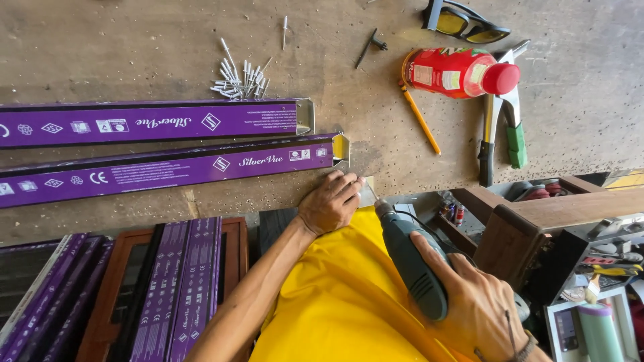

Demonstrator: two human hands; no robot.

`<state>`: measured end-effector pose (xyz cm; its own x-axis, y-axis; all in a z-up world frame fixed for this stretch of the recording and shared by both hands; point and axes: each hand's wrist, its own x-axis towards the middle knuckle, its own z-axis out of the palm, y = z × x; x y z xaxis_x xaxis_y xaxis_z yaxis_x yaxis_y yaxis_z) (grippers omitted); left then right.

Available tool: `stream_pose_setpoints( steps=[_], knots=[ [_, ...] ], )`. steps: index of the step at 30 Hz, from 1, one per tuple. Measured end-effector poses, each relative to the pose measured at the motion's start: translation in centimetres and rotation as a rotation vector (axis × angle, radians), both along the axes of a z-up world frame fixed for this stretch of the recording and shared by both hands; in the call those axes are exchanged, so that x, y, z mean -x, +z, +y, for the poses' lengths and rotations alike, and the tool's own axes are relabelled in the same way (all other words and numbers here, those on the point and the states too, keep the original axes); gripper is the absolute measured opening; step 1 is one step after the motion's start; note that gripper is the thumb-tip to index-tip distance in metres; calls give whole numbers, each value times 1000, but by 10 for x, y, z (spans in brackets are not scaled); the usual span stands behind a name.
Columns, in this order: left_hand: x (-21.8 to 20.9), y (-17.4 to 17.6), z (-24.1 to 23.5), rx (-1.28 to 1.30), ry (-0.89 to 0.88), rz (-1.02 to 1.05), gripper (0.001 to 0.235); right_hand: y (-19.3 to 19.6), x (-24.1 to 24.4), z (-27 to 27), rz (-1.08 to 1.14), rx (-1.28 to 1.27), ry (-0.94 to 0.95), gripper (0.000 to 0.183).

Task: The person is attaching metal brackets to long purple profiles. They mark the position with a pencil, drill a hole using a power drill, and then secure the bracket using a rivet gun.

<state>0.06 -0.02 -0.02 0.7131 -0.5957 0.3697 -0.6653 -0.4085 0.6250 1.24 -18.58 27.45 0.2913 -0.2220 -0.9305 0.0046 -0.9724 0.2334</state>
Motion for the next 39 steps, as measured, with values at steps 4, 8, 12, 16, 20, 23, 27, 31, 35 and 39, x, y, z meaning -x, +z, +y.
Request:
stream_pose_setpoints(
  steps=[4, 8, 12, 16, 20, 23, 27, 31, 35, 39],
  knots=[
    [1, -1, -2, 4, 2, 5, 21, -1, 3, -5, 29, -34, 74, 104],
    [1, -2, -2, 4, -7, 24, 20, -2, 2, -10, -62, -69, 118, 98],
    [-2, 2, -1, -4, 0, 15, 18, 2, -8, -5, -71, -66, 76, 97],
    [0, 0, -2, -19, -6, 30, 17, 4, -15, -2, -94, -51, -3, 95],
    [2, -2, -2, -29, -13, 32, 17, 3, -14, -5, -78, -73, 62, 95],
    [-1, 0, -2, -27, 0, 30, 18, 1, -14, -8, -26, -94, 120, 95],
    [-1, 0, -3, -10, 0, 21, 17, 2, -18, -9, -29, -121, 211, 101],
    [-1, 1, -2, -6, 6, 10, 19, 3, -22, -7, 27, -114, 204, 101],
    [-1, 1, -2, -25, 10, -1, 19, 2, -25, -8, -13, -98, 154, 101],
    [-3, 3, -1, -22, 16, -7, 19, 3, -24, -7, 23, -137, 225, 104]
  ],
)
